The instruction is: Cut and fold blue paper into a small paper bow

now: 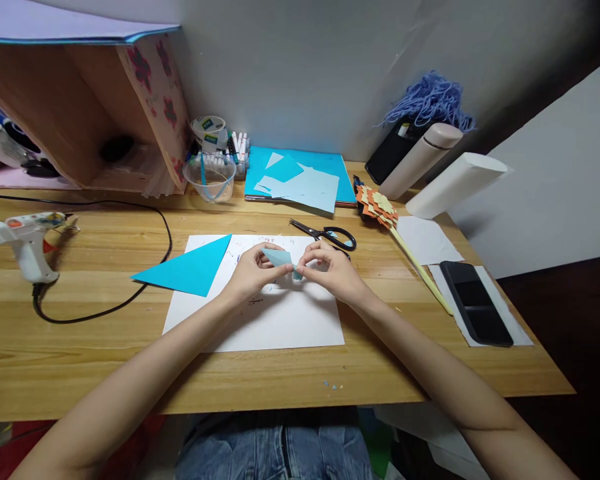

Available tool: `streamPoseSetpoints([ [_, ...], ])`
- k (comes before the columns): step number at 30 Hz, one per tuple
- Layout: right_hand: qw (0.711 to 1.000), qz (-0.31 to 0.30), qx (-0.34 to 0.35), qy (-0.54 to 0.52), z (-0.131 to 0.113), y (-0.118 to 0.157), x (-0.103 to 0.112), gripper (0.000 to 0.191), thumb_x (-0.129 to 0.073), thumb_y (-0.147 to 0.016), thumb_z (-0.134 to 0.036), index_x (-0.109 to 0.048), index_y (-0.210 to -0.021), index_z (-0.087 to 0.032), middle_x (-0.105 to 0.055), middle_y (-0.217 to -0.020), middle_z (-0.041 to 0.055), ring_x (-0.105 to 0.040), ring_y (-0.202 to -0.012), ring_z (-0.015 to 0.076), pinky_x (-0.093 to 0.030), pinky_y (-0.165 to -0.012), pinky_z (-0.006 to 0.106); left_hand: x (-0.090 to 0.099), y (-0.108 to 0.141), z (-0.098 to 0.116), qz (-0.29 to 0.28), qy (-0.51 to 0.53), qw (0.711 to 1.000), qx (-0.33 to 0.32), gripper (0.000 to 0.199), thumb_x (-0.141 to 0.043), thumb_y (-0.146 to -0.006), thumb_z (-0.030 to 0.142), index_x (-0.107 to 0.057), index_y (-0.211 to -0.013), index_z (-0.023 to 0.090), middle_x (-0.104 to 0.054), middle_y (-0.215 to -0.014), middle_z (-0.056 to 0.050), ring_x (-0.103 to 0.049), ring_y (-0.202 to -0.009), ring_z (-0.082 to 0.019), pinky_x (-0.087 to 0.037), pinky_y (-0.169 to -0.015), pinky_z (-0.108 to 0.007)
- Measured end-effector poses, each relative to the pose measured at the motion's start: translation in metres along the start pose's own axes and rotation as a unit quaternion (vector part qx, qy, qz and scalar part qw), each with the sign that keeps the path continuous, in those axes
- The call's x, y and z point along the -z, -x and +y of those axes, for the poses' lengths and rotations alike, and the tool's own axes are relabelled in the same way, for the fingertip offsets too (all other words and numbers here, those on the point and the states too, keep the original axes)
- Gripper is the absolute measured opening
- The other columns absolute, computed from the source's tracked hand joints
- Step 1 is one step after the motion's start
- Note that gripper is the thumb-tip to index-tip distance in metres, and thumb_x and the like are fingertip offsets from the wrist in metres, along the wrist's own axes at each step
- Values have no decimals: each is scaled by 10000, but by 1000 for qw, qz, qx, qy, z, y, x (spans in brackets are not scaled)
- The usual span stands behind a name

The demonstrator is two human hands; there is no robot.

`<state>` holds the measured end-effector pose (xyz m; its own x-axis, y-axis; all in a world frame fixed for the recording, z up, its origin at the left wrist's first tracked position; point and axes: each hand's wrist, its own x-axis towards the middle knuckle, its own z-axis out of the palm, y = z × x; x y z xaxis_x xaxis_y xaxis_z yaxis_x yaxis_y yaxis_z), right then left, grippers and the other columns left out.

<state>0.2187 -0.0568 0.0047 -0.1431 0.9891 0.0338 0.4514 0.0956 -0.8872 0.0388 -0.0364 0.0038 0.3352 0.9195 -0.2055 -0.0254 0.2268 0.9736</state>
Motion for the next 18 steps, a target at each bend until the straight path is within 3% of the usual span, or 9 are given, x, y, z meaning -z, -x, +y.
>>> streamPoseSetpoints([
  [4, 995, -36, -9, -91, 2, -1, 0, 178, -658, -717, -344, -631, -693, -169, -598, -950, 70, -571, -881, 180, -457, -748, 314, 0, 0, 1, -4, -1, 1000, 2, 403, -772, -542, 312, -548, -833, 148, -607, -714, 2, -563, -635, -116, -427, -582, -227],
  [7, 988, -62, -31, -141, 2, -1, -1, 196, -645, -733, -350, -621, -741, -156, -630, -832, 57, -589, -753, 155, -475, -696, 302, 0, 0, 1, -9, 7, 1000, 9, 403, -769, -546, 312, -544, -838, 148, -601, -713, -2, -556, -631, -117, -423, -576, -232],
  [18, 994, -22, 1, -112, 2, 1, -4, 204, -633, -751, -353, -610, -769, -152, -617, -793, 45, -580, -732, 143, -482, -687, 289, 2, -1, -1, 0, -8, 1000, -6, 387, -752, -585, 320, -555, -866, 139, -601, -754, -10, -561, -691, -127, -428, -648, -252],
])
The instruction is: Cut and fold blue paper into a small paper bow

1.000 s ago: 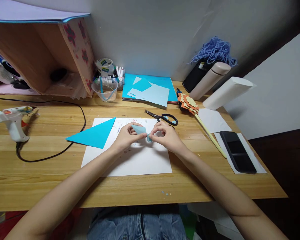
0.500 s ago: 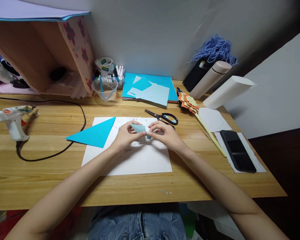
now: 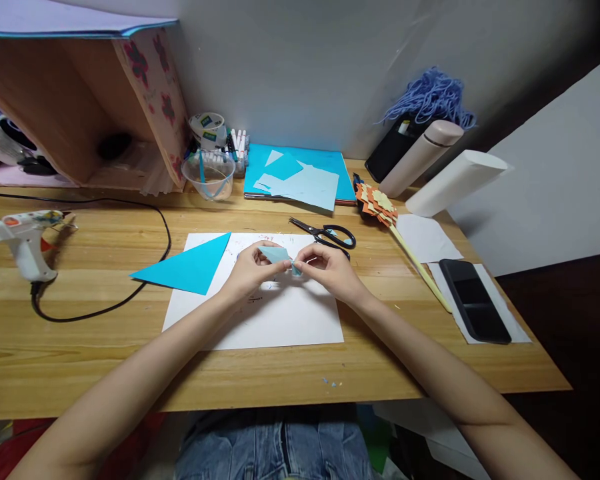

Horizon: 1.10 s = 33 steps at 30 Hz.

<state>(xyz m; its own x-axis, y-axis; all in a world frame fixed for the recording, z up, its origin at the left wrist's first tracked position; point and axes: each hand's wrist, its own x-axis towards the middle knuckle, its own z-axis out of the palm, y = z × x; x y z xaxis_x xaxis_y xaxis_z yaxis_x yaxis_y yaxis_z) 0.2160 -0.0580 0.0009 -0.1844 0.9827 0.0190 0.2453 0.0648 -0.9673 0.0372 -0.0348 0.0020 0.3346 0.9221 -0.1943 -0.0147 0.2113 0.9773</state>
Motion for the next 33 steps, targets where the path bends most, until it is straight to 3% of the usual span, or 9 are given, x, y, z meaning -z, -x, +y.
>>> streamPoseSetpoints([
  [9, 998, 22, -21, -61, 2, -1, -2, 251, -717, -659, -357, -562, -733, -174, -619, -767, 22, -585, -694, 134, -480, -672, 285, 1, -2, -1, -37, 2, 999, -7, 431, -767, -564, 290, -534, -897, 146, -606, -822, -26, -587, -728, -136, -452, -674, -267],
  [13, 996, -5, -47, -72, 1, -3, 1, 233, -718, -659, -333, -607, -782, -169, -641, -817, 34, -595, -712, 133, -474, -673, 280, 6, -2, 1, -42, -106, 989, -99, 409, -719, -643, 286, -555, -1000, 174, -607, -995, -74, -598, -870, -187, -474, -753, -318],
  [17, 996, -11, -63, -54, 3, -4, 4, 207, -713, -666, -303, -635, -793, -159, -650, -809, 33, -593, -704, 128, -463, -668, 276, 14, -1, 7, -41, -314, 902, -294, 327, -656, -723, 239, -605, -1047, 235, -527, -1179, -88, -482, -1131, -224, -386, -940, -369],
  [19, 997, -17, -63, -42, 4, -4, 5, 183, -697, -682, -293, -648, -796, -158, -654, -801, 33, -591, -700, 127, -457, -664, 276, 17, -1, 10, -47, -373, 858, -350, 286, -634, -746, 230, -620, -1031, 252, -524, -1192, -88, -476, -1132, -230, -368, -947, -387],
  [21, 997, -31, -61, -28, 5, -4, 6, 171, -675, -701, -297, -660, -801, -158, -658, -795, 35, -588, -693, 130, -451, -656, 280, 18, -1, 11, -46, -396, 840, -368, 280, -635, -748, 240, -620, -1027, 260, -539, -1189, -85, -490, -1104, -237, -368, -932, -400],
  [24, 998, -37, -51, -11, 5, -4, 8, 165, -661, -711, -301, -668, -796, -160, -657, -792, 35, -579, -691, 130, -443, -659, 282, 17, 0, 10, -52, -387, 853, -347, 321, -660, -728, 284, -603, -1041, 250, -582, -1135, -84, -516, -1063, -239, -374, -921, -399],
  [26, 998, -37, -49, -16, 4, -4, 8, 153, -664, -708, -296, -662, -784, -162, -655, -796, 31, -580, -702, 128, -443, -671, 280, 15, 1, 10, -59, -345, 883, -312, 385, -678, -709, 309, -580, -1073, 233, -610, -1079, -82, -540, -1026, -227, -391, -903, -375],
  [30, 995, -62, -63, -49, 2, -4, 8, 170, -674, -702, -314, -656, -786, -167, -662, -813, 31, -596, -726, 136, -452, -677, 279, 9, 2, 9, -45, -218, 963, -154, 537, -724, -637, 358, -550, -1121, 201, -623, -1015, -79, -584, -863, -193, -456, -707, -288],
  [33, 993, -72, -70, -57, 2, -3, 6, 213, -685, -694, -348, -655, -800, -166, -668, -810, 37, -600, -715, 139, -452, -652, 275, 6, 0, 6, -34, -175, 983, -46, 497, -731, -606, 417, -608, -1028, 184, -633, -944, -59, -532, -602, -121, -391, -524, -237],
])
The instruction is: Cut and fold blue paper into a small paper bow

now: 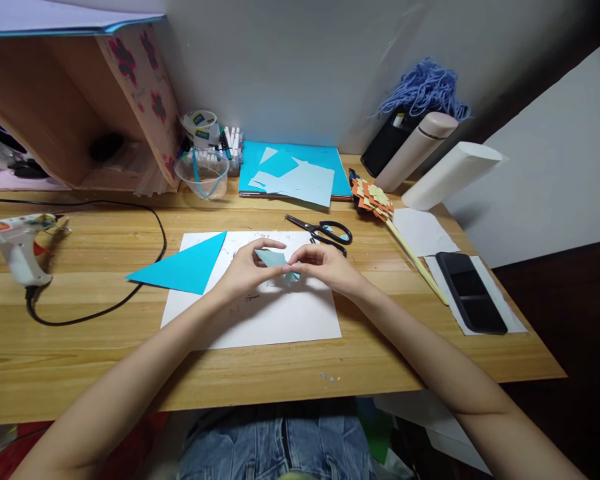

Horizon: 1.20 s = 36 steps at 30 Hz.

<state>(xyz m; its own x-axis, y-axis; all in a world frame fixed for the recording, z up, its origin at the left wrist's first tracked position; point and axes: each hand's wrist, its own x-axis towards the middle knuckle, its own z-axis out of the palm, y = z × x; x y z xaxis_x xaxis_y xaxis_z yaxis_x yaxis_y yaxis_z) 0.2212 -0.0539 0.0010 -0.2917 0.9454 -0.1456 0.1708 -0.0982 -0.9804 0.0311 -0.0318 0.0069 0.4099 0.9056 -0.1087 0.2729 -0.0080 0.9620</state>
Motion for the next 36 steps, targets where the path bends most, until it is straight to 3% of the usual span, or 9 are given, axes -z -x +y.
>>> streamPoseSetpoints([
  [9, 998, 51, -11, -36, -2, 1, -3, 291, -773, -580, -332, -577, -714, -164, -612, -724, 5, -574, -640, 115, -454, -619, 258, -4, -2, -11, 5, 73, 995, 69, 538, -763, -557, 423, -599, -984, 141, -575, -621, -18, -468, -517, -110, -304, -456, -229],
  [23, 997, 53, 11, -61, 3, -1, -4, 252, -737, -634, -331, -565, -741, -181, -608, -761, 3, -578, -687, 122, -458, -649, 261, -7, -3, -9, 0, 131, 990, 54, 495, -782, -537, 349, -573, -936, 143, -563, -703, 7, -515, -641, -114, -384, -592, -223],
  [30, 998, 53, 28, -23, 0, 2, -5, 242, -725, -645, -305, -569, -780, -179, -566, -772, 0, -529, -659, 106, -439, -626, 252, -8, -4, -11, 3, 137, 990, 41, 480, -776, -552, 350, -560, -927, 143, -535, -687, 23, -498, -618, -99, -384, -591, -219],
  [36, 997, 58, 37, -15, 1, 2, -5, 252, -721, -642, -326, -561, -770, -180, -563, -780, 5, -521, -671, 111, -440, -635, 254, -10, -4, -14, 2, 181, 983, 24, 476, -787, -542, 322, -551, -917, 148, -581, -780, -6, -552, -721, -126, -421, -655, -235],
])
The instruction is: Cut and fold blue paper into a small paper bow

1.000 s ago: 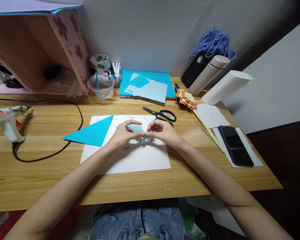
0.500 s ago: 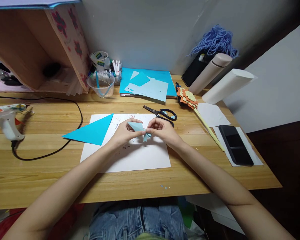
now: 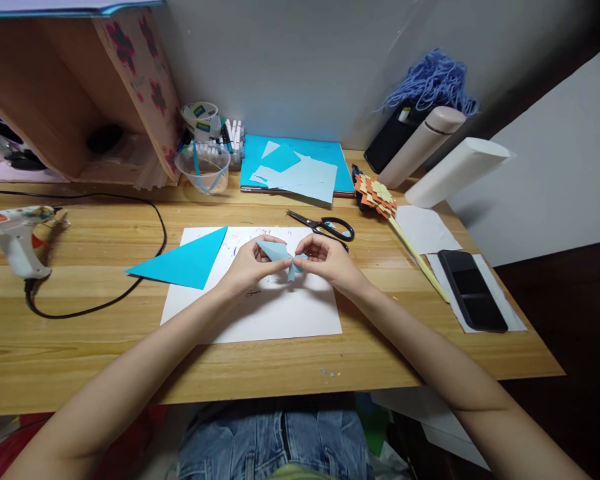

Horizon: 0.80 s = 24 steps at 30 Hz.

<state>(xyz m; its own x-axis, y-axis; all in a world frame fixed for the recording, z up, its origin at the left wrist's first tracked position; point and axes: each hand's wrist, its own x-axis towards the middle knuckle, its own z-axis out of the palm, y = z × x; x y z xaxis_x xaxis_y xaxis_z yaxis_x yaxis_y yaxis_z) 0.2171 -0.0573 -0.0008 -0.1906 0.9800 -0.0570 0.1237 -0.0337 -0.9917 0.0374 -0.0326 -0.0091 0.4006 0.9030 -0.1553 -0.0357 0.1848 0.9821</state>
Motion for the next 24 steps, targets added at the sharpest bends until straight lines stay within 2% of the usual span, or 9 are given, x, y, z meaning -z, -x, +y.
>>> streamPoseSetpoints([
  [12, 999, 1, -21, -45, 3, -2, 2, 243, -746, -618, -281, -571, -749, -175, -561, -744, -13, -520, -643, 95, -426, -609, 232, -3, 2, 2, 3, 24, 1000, 4, 446, -791, -541, 271, -559, -899, 140, -583, -778, -12, -554, -709, -122, -431, -641, -240],
  [20, 998, 47, -13, -50, 4, 0, -6, 221, -730, -624, -279, -574, -742, -177, -574, -728, -6, -548, -646, 108, -449, -614, 246, -3, 3, 6, 12, 11, 1000, 5, 468, -798, -519, 297, -546, -883, 146, -596, -745, -4, -566, -678, -122, -438, -628, -236],
  [24, 998, 21, -17, -49, 3, 1, -4, 207, -702, -667, -296, -601, -804, -178, -596, -808, 12, -563, -680, 111, -463, -644, 257, -4, 4, 7, 15, 22, 1000, -7, 439, -790, -533, 296, -546, -867, 149, -589, -740, 6, -559, -666, -111, -439, -630, -232],
])
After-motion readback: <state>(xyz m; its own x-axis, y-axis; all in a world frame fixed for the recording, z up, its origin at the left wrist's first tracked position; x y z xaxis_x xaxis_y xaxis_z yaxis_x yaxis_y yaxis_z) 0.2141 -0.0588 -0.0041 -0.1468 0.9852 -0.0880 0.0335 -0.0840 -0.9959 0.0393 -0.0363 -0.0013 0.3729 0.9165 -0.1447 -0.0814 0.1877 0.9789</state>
